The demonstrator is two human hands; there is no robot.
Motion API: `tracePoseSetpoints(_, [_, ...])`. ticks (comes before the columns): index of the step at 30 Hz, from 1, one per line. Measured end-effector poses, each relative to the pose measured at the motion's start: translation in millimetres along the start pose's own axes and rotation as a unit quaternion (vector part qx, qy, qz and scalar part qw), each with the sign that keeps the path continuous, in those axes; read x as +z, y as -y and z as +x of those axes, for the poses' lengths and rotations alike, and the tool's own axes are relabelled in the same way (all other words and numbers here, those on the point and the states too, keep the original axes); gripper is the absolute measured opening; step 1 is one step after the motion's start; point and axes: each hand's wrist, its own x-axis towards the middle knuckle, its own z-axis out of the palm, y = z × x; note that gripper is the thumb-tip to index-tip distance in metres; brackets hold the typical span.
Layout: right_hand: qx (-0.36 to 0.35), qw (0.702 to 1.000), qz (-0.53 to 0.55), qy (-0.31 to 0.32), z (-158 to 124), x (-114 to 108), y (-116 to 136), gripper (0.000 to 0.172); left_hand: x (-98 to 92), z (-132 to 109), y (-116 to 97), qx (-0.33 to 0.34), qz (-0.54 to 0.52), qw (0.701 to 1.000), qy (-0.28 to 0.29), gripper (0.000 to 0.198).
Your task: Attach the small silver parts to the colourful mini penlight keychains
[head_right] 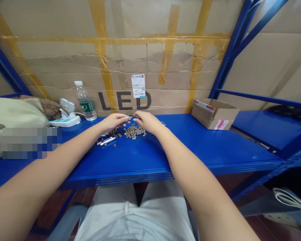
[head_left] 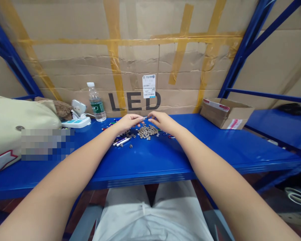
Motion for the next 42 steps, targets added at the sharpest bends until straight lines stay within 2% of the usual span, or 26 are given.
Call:
tracePoseSetpoints(5, [-0.005, 0.998, -0.066, 0.006, -0.5, -2.4, 5.9, 0.019, -1.0, -1.1, -1.5, 0.000, -0.003, 0.999, 0.044, 0.030])
tracePoseSetpoints(12, [0.039, 0.995, -0.090, 0.035, -4.3, -3.5, 20.5, 0.026, 3.5, -3.0, -11.9, 0.016, 0.044, 0.999, -0.007, 0.029])
tracePoseSetpoints(15, [0.057, 0.994, -0.097, 0.014, -4.8, -3.6, 20.3, 0.022, 3.2, -2.9, -13.0, 0.013, 0.045, 0.999, 0.007, 0.029])
tracePoseSetpoints(21, [0.033, 0.994, -0.099, 0.023, -4.8, -4.3, 15.1, 0.025, 0.9, -2.2, -10.2, 0.021, 0.035, 0.999, 0.023, 0.030])
tracePoseSetpoints(26, [0.029, 0.999, -0.023, 0.035, -3.5, -1.3, 15.5, 0.026, 1.7, -0.9, -4.6, 0.058, 0.069, 0.995, 0.030, 0.035])
tracePoseSetpoints(29, [0.097, 0.989, 0.089, 0.065, -3.5, 1.6, 16.7, 0.024, 3.6, 0.2, -2.8, 0.103, 0.151, 0.983, 0.005, 0.034])
tracePoseSetpoints(33, [0.151, 0.967, 0.182, 0.098, -2.8, 0.4, 12.6, 0.017, 7.7, 1.5, -6.4, 0.195, 0.263, 0.944, -0.038, 0.028])
tracePoseSetpoints(35, [0.161, 0.969, 0.154, 0.103, -3.0, -5.5, 6.3, 0.018, 9.5, 2.0, -7.7, 0.196, 0.274, 0.940, -0.054, 0.028])
tracePoseSetpoints(38, [0.159, 0.982, 0.002, 0.099, -6.2, -20.3, -7.6, 0.014, 9.4, 1.9, -5.6, 0.159, 0.275, 0.947, -0.054, 0.029])
tracePoseSetpoints(40, [0.186, 0.965, -0.070, 0.170, -10.0, -30.4, -17.2, 0.010, 7.3, 1.3, -2.1, 0.147, 0.282, 0.947, -0.042, 0.029])
tracePoseSetpoints(42, [0.218, 0.946, -0.095, 0.222, -13.8, -37.8, -24.2, 0.015, 4.6, 0.9, 1.7, 0.139, 0.295, 0.945, -0.035, 0.029])
